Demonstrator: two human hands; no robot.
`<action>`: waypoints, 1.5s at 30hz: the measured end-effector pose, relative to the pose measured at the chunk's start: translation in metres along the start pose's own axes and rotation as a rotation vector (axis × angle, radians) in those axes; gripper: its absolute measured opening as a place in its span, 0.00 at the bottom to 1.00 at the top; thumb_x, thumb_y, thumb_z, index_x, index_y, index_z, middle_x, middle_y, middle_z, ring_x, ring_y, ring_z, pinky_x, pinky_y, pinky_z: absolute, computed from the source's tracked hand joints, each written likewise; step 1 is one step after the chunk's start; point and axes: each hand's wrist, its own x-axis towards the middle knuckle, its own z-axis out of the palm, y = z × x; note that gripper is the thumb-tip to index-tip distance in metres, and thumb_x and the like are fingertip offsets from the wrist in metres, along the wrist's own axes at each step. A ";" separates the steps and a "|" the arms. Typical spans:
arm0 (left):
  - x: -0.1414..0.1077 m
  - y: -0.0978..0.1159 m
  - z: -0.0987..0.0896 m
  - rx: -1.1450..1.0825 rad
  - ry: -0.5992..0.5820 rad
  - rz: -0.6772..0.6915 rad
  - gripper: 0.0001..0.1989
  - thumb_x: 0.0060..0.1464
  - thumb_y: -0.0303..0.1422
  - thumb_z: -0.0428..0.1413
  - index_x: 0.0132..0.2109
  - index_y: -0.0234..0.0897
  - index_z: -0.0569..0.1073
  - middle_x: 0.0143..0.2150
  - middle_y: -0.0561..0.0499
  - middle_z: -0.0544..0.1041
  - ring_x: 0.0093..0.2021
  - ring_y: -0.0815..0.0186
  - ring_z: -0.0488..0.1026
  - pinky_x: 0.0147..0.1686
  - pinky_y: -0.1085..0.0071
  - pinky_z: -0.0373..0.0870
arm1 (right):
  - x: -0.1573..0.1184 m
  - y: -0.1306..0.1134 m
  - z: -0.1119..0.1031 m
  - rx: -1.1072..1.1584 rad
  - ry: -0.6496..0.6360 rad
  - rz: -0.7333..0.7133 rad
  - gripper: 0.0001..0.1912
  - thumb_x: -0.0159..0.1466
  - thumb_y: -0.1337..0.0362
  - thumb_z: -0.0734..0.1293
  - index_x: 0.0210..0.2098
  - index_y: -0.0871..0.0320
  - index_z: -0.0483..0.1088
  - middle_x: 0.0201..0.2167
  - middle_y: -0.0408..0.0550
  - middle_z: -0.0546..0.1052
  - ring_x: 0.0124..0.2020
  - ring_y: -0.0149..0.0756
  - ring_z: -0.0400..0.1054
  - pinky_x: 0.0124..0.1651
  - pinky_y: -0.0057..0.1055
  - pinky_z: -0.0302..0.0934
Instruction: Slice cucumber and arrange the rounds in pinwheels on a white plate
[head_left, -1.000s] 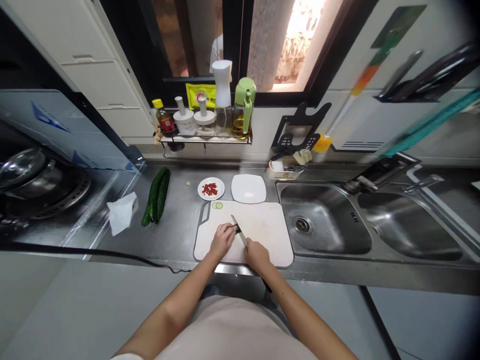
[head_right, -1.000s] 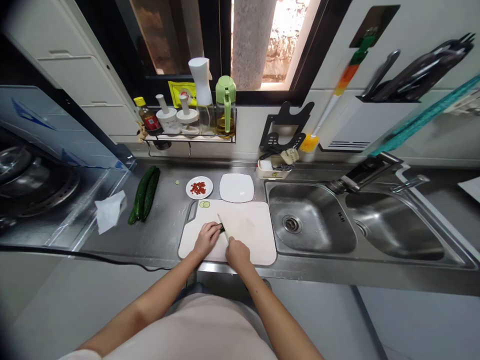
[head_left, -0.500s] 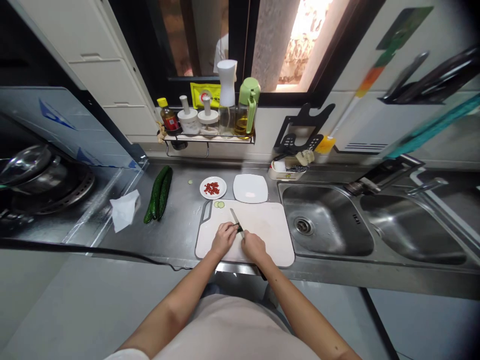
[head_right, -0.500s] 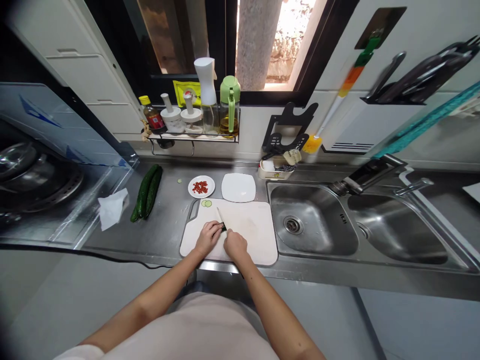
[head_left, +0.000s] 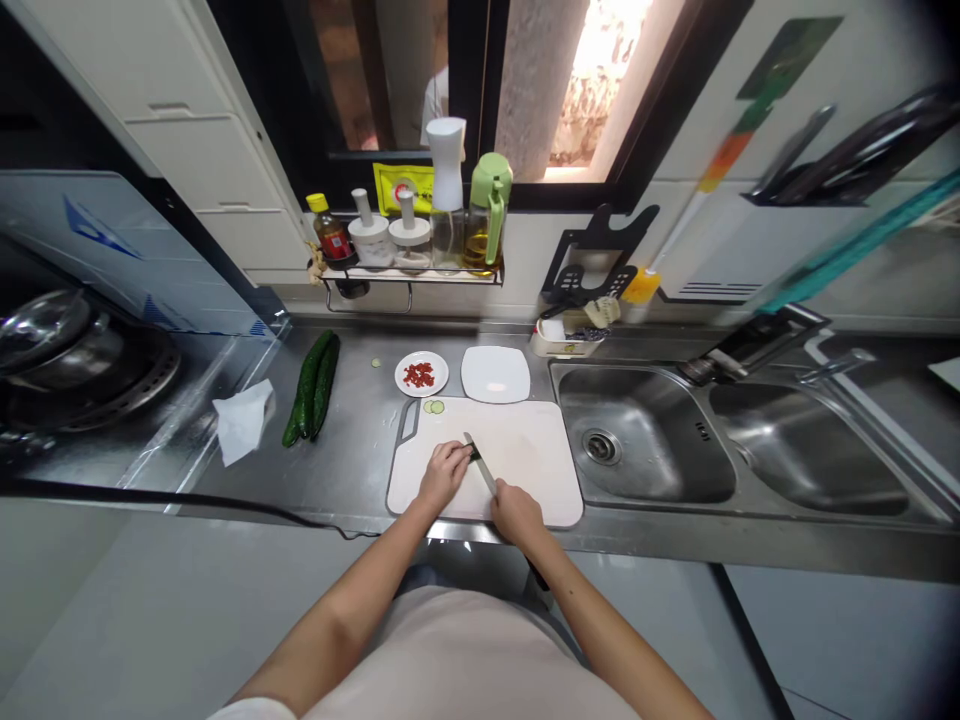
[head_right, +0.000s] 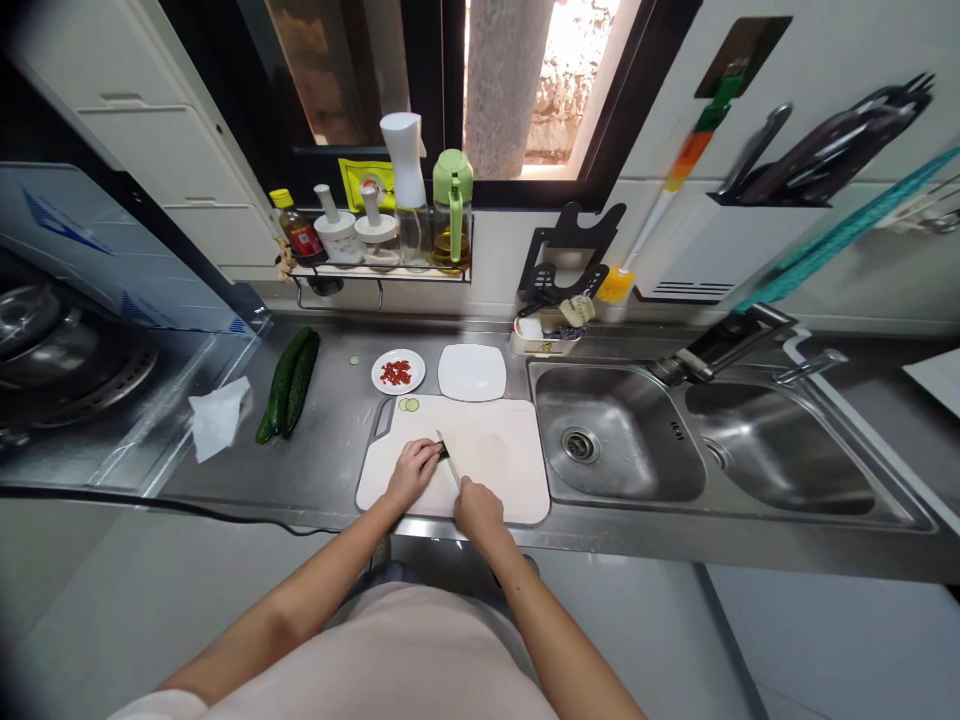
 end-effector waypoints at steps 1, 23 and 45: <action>0.000 0.000 0.000 -0.002 0.000 0.001 0.13 0.62 0.32 0.47 0.49 0.40 0.73 0.43 0.46 0.72 0.46 0.63 0.68 0.47 0.63 0.69 | -0.002 0.001 0.001 0.001 -0.004 0.003 0.16 0.63 0.69 0.54 0.47 0.61 0.66 0.40 0.58 0.76 0.43 0.42 0.71 0.39 0.32 0.58; 0.004 0.006 -0.003 -0.008 -0.047 -0.083 0.11 0.59 0.30 0.50 0.47 0.40 0.73 0.42 0.48 0.74 0.46 0.63 0.69 0.47 0.63 0.68 | -0.035 0.031 -0.001 -0.029 -0.009 -0.013 0.14 0.65 0.66 0.55 0.45 0.58 0.68 0.39 0.56 0.77 0.42 0.40 0.71 0.39 0.31 0.56; 0.021 0.020 -0.039 -0.087 0.220 -0.327 0.12 0.59 0.34 0.48 0.46 0.40 0.72 0.43 0.47 0.75 0.46 0.61 0.70 0.47 0.62 0.67 | -0.031 0.044 -0.026 -0.205 0.232 -0.027 0.20 0.67 0.65 0.55 0.57 0.50 0.63 0.38 0.54 0.75 0.41 0.40 0.67 0.40 0.32 0.50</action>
